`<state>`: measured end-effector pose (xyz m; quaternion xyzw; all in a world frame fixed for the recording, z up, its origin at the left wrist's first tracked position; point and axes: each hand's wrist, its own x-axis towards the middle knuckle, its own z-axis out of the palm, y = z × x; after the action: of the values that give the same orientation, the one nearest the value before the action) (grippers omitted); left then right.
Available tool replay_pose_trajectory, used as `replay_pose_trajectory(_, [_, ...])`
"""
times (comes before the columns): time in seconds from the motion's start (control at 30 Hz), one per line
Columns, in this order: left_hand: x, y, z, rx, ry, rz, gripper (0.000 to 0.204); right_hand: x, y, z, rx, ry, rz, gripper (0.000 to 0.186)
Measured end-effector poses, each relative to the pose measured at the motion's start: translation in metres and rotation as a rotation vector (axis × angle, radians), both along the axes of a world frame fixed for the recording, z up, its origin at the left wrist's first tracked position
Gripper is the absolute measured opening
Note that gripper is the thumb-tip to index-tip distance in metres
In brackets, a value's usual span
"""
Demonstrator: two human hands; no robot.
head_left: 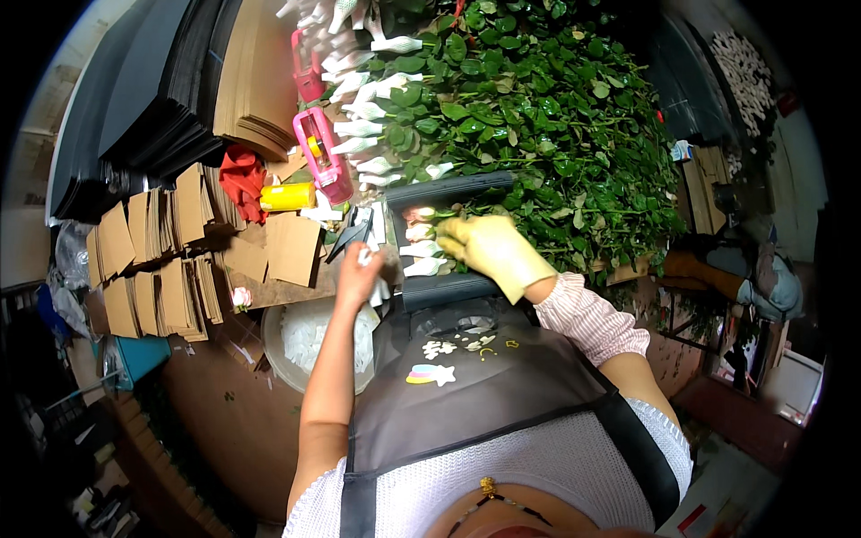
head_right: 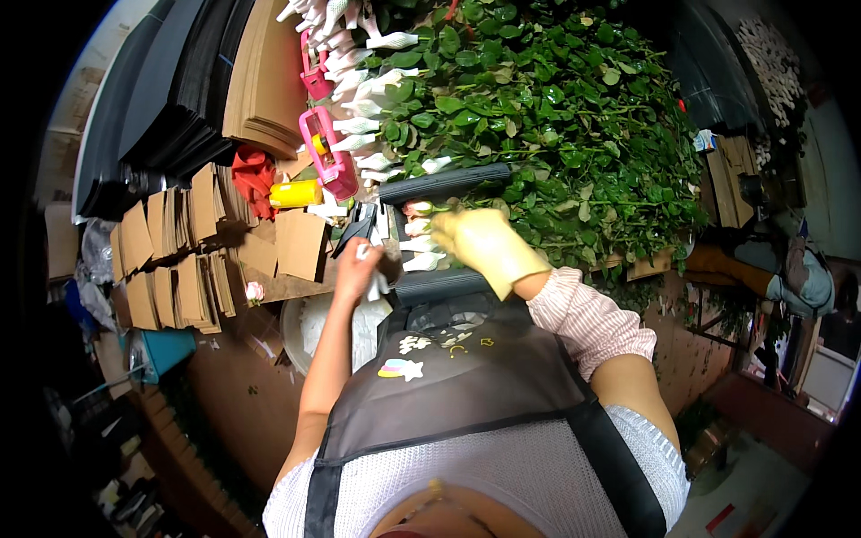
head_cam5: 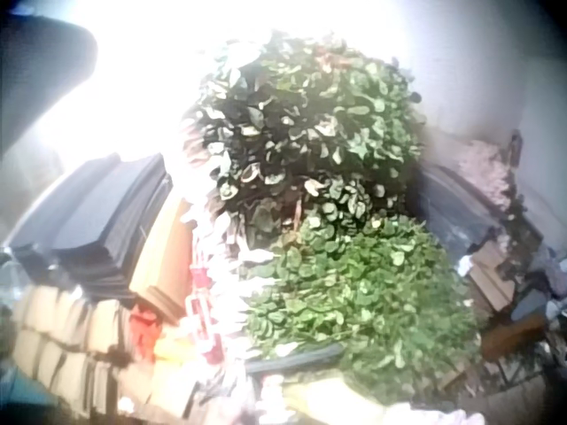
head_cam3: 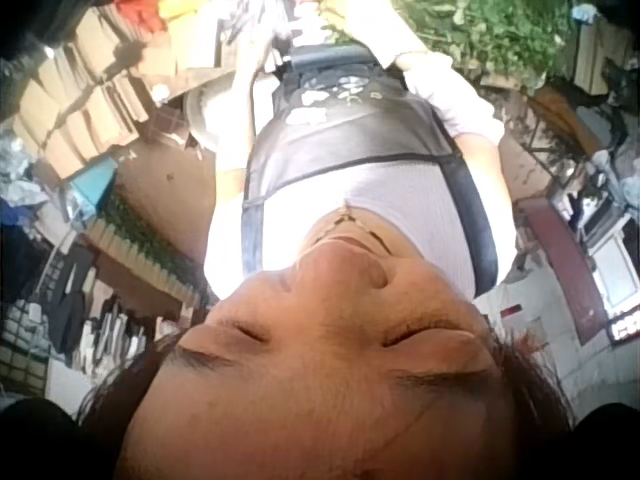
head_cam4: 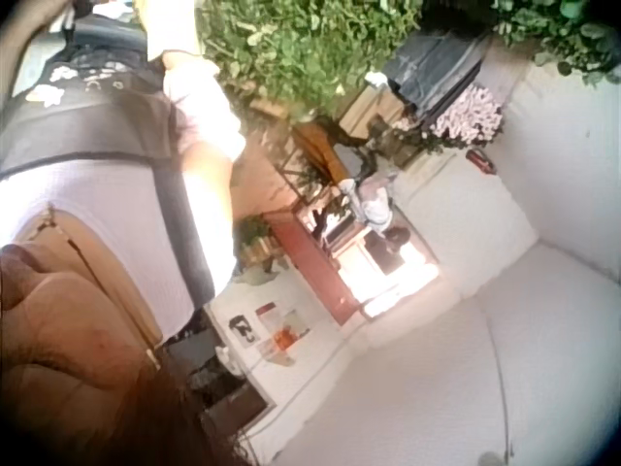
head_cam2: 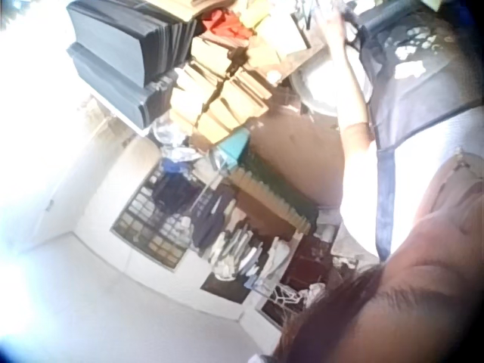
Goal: The person arranges white flowers into a black rectangular tray, using both hands to position the stems. They then place a black sheet over the flowers and press down to secure them. The person repeats this process with additional flowers and trays.
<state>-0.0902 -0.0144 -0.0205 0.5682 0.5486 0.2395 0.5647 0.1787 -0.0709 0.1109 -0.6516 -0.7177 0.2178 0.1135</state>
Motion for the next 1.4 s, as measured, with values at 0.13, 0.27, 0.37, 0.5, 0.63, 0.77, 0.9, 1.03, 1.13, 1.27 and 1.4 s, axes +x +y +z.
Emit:
replay_pose_trajectory(0.13, [0.046, 0.002, 0.003, 0.106, 0.239, -0.271, 0.044, -0.01, 0.028, -0.041, -0.514, -0.377, 0.182, 0.032])
replay_pose_trajectory(0.27, [0.05, -0.005, -0.003, 0.118, 0.293, -0.254, 0.042, -0.013, 0.032, -0.069, -0.511, -0.454, 0.248, 0.04])
replay_pose_trajectory(0.37, [0.027, -0.007, -0.031, 0.08, 0.117, 0.196, 0.038, -0.01, 0.03, -0.07, -0.467, -0.483, 0.254, 0.04])
replay_pose_trajectory(0.5, [-0.02, -0.003, -0.002, 0.11, -0.163, 0.164, 0.02, -0.01, 0.026, -0.01, -0.471, -0.342, 0.222, 0.025])
replay_pose_trajectory(0.63, [0.004, -0.02, 0.031, -0.011, 0.17, -0.196, 0.028, -0.01, 0.015, 0.009, -0.431, -0.213, 0.271, 0.033])
replay_pose_trajectory(0.77, [0.023, -0.008, 0.007, -0.171, 0.113, -0.465, 0.037, -0.017, 0.027, -0.01, -0.552, -0.309, 0.353, 0.03])
replay_pose_trajectory(0.9, [0.034, -0.015, 0.012, -0.308, -0.099, -0.248, 0.029, -0.019, 0.029, -0.031, -0.581, -0.398, 0.361, 0.032])
replay_pose_trajectory(1.03, [0.045, -0.039, 0.009, -0.476, -0.419, 0.211, 0.018, -0.019, 0.028, -0.044, -0.567, -0.396, 0.346, 0.027])
replay_pose_trajectory(1.13, [0.04, -0.057, 0.012, -0.617, -0.533, 0.48, 0.017, -0.019, 0.029, -0.044, -0.615, -0.391, 0.374, 0.027])
replay_pose_trajectory(1.27, [-0.041, -0.073, -0.009, -0.515, -0.518, 0.707, 0.02, -0.026, 0.032, -0.044, -0.595, -0.575, 0.49, 0.035])
replay_pose_trajectory(1.4, [-0.157, -0.1, -0.01, -0.269, 0.724, -0.061, 0.03, -0.035, 0.044, -0.034, -0.766, -0.585, 0.605, 0.038])
